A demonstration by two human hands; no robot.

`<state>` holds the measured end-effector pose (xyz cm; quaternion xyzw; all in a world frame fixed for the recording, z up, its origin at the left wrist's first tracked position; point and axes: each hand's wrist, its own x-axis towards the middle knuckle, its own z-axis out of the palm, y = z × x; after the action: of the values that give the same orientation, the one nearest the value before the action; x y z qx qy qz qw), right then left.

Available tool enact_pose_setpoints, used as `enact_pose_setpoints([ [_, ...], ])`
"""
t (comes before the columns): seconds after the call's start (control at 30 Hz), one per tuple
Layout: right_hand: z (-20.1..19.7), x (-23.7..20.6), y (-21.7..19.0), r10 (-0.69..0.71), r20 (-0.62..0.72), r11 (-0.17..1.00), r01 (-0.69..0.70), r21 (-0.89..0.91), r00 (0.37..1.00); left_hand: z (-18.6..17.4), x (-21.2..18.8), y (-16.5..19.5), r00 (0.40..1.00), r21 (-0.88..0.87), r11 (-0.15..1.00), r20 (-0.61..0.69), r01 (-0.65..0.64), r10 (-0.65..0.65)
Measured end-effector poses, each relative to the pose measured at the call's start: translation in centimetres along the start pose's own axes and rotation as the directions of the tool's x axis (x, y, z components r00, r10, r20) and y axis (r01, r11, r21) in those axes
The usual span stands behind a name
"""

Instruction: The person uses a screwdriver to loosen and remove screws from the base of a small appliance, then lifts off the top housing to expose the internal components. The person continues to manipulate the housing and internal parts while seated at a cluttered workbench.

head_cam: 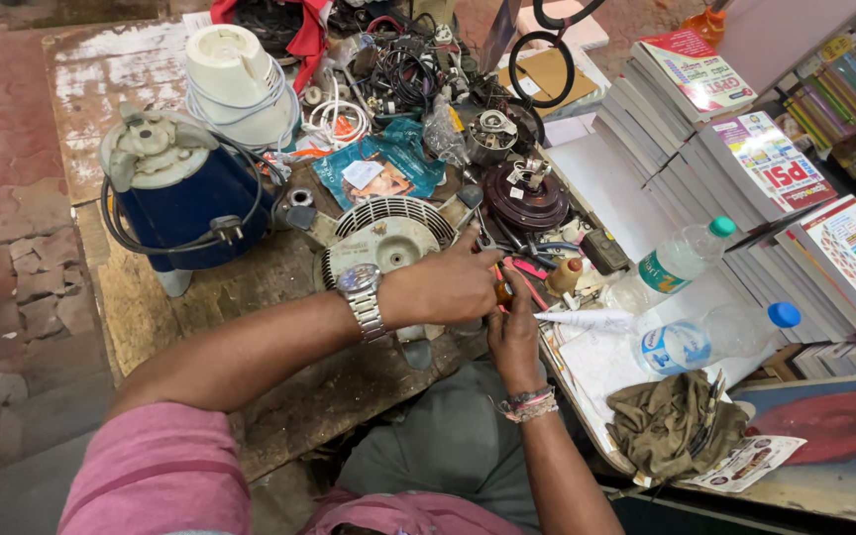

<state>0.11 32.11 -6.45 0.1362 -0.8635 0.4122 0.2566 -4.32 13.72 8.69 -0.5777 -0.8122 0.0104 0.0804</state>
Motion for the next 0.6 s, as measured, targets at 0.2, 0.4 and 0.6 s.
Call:
enact_pose_setpoints([
  [0.2, 0.0, 0.1, -0.4, 0.053, 0.019, 0.998, -0.054, 0.021, 0.998, -2.4, -3.8, -0.4, 0.938, -0.073, 0.997, -0.346, -0.033, 0.006],
  [0.4, -0.1, 0.2, -0.9, -0.038, -0.008, 0.979, 0.038, 0.198, 0.999, -3.0, -14.7, 0.8, 0.767, -0.433, 0.805, -0.319, 0.405, -0.557],
  [0.6, -0.1, 0.3, -1.6, 0.074, 0.085, 0.99, -0.083, 0.113, 0.994, 6.7, -25.2, 2.4, 0.35, -0.335, 0.218, 0.41, 0.917, -0.842],
])
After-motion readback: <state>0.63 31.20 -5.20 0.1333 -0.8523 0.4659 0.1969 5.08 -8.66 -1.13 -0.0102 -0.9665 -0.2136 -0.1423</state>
